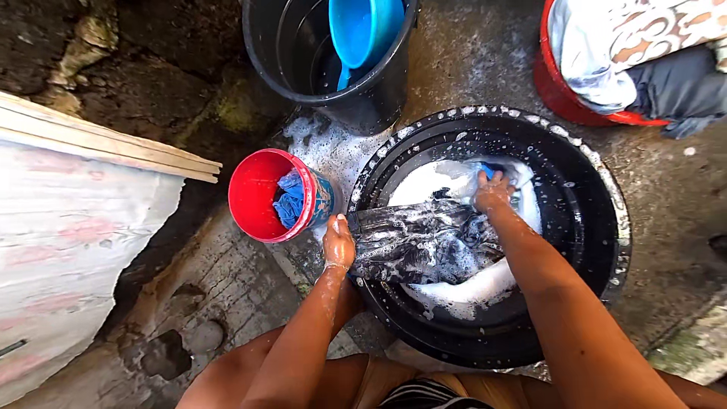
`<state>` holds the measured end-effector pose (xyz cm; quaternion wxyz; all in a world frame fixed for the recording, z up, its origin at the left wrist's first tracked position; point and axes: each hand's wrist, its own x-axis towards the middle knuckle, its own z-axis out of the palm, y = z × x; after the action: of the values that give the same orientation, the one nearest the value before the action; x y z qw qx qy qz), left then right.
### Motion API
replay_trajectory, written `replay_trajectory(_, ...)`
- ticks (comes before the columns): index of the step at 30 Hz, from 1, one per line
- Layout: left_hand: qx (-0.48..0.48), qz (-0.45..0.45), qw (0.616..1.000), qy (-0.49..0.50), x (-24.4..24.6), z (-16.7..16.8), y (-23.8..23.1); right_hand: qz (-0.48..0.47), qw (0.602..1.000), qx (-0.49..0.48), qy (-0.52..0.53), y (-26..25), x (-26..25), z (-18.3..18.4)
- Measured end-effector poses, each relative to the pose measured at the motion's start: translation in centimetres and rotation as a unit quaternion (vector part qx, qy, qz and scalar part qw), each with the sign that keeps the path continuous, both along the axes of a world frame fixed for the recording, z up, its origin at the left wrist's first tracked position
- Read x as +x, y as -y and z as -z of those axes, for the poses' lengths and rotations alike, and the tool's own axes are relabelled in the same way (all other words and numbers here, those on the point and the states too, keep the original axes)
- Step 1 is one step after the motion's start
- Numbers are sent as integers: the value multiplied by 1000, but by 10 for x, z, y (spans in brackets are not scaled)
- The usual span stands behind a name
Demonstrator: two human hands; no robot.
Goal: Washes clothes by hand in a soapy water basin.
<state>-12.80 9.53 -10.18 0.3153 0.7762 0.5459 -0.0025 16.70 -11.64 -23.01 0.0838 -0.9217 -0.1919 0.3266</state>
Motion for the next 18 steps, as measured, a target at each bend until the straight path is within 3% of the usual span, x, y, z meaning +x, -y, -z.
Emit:
replay_trajectory(2,-1,0,1000,2,0,2,-1,-25,995,54,-78,-12,16,-7)
replay_trajectory(4,-4,-1,1000,7,1,2,-2,-18,977,182,-112,-29,2,-25)
replay_trajectory(7,-3,5,1000,29,-2,6,-4,-38,888,436,-139,-79,-91,-77)
replay_trajectory(9,-18,4,998,64,-8,12,-2,-75,862,485,-124,-113,-175,-129)
replay_trajectory(11,-54,4,996,76,-19,17,-2,-125,883,435,-121,-125,-223,-149)
replay_trajectory(12,-53,20,997,58,-18,13,-5,-134,905,384,-125,-119,-221,-141)
replay_trajectory(16,-63,14,993,102,-7,7,-8,-71,984,143,-79,-37,-111,-29)
replay_trajectory(18,-47,20,993,108,-3,11,-11,-29,989,129,-67,-33,-80,-27)
